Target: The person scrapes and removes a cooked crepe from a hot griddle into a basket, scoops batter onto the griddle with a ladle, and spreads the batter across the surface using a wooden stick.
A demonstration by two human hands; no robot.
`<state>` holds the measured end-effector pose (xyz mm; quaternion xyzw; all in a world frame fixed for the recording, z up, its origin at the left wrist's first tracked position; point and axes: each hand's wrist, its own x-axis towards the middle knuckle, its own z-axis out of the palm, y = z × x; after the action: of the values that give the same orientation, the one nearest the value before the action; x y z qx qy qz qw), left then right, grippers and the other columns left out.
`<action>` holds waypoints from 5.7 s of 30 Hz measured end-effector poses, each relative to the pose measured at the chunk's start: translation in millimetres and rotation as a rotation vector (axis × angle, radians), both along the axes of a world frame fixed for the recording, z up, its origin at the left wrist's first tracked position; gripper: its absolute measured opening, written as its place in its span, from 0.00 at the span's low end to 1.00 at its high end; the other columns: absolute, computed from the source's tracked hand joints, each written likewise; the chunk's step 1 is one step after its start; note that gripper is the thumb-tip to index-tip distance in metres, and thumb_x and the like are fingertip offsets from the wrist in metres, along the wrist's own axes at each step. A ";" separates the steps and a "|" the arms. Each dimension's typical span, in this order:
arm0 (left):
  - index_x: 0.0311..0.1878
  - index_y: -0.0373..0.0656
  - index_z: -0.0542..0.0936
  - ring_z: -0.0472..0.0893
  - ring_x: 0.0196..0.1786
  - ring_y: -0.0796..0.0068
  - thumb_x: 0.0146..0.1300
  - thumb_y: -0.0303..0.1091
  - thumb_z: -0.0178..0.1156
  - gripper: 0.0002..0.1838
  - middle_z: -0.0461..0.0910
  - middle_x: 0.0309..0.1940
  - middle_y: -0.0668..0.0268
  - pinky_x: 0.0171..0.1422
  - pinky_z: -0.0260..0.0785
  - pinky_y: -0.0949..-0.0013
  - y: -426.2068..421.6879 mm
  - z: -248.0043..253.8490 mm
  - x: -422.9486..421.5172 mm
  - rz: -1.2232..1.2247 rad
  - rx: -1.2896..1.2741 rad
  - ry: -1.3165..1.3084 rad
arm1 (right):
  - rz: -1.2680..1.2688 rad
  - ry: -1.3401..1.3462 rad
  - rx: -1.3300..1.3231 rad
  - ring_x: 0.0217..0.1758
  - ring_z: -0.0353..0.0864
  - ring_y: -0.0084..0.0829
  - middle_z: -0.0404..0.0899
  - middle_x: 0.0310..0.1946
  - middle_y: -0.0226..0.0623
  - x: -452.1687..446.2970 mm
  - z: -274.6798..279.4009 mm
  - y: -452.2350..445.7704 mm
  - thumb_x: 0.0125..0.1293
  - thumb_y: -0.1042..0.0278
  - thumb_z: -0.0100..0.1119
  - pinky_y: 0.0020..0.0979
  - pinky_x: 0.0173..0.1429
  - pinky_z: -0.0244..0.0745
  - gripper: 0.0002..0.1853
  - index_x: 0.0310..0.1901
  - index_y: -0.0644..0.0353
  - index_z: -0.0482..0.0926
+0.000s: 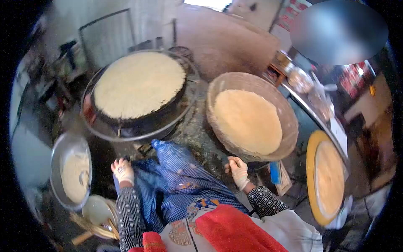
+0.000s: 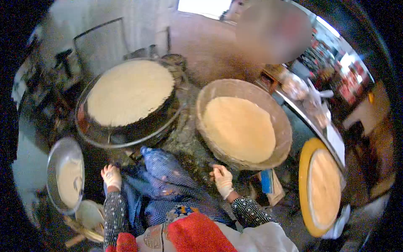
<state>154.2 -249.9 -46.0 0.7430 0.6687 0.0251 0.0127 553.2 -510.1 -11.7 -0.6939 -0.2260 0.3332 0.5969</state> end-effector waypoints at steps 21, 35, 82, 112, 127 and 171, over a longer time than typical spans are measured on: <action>0.70 0.49 0.68 0.59 0.74 0.48 0.64 0.62 0.54 0.37 0.62 0.71 0.52 0.73 0.56 0.44 -27.7 81.8 45.9 0.042 -0.183 -0.125 | -0.324 -0.634 -1.393 0.55 0.81 0.49 0.80 0.49 0.51 295.2 -249.6 -194.9 0.56 0.42 0.65 0.46 0.61 0.73 0.46 0.70 0.62 0.58; 0.68 0.54 0.70 0.57 0.74 0.47 0.65 0.61 0.54 0.33 0.62 0.71 0.55 0.71 0.56 0.41 -4.3 58.6 34.1 0.108 -0.299 -0.065 | 0.208 -0.198 0.211 0.43 0.82 0.40 0.82 0.37 0.44 15.2 44.4 44.4 0.57 0.67 0.64 0.38 0.50 0.76 0.15 0.47 0.58 0.82; 0.57 0.50 0.74 0.69 0.66 0.59 0.60 0.45 0.55 0.22 0.73 0.56 0.61 0.71 0.52 0.41 -37.8 55.5 145.7 -1.000 0.149 -0.447 | 0.560 -1.509 0.340 0.45 0.72 0.42 0.76 0.33 0.36 -96.9 28.0 359.4 0.40 0.69 0.59 0.45 0.58 0.59 0.13 0.32 0.50 0.78; 0.71 0.49 0.64 0.52 0.77 0.46 0.65 0.62 0.52 0.38 0.58 0.73 0.50 0.74 0.37 0.28 -20.5 32.1 -1.6 0.004 -0.058 -0.171 | 0.463 -1.516 0.295 0.47 0.74 0.41 0.76 0.36 0.35 -104.6 21.7 359.9 0.42 0.74 0.57 0.44 0.55 0.61 0.13 0.33 0.49 0.77; 0.69 0.49 0.68 0.57 0.74 0.46 0.62 0.63 0.55 0.38 0.63 0.69 0.49 0.74 0.41 0.32 -18.7 20.9 3.8 -0.015 0.047 -0.188 | 0.414 -1.575 0.356 0.41 0.75 0.40 0.77 0.31 0.32 -107.7 13.7 386.5 0.44 0.73 0.57 0.43 0.49 0.62 0.09 0.30 0.47 0.77; 0.24 0.47 0.79 0.76 0.27 0.61 0.55 0.37 0.58 0.07 0.75 0.21 0.67 0.38 0.68 0.58 73.6 39.5 110.6 -0.393 0.006 -0.184 | 0.989 -1.615 0.522 0.46 0.84 0.39 0.84 0.42 0.38 -160.7 35.4 439.8 0.58 0.73 0.53 0.40 0.51 0.77 0.13 0.45 0.55 0.79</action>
<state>264.7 -176.3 -6.5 0.8538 0.5068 0.0918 0.0761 392.5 -70.3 23.7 -0.3868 -0.8978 -0.0897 0.1906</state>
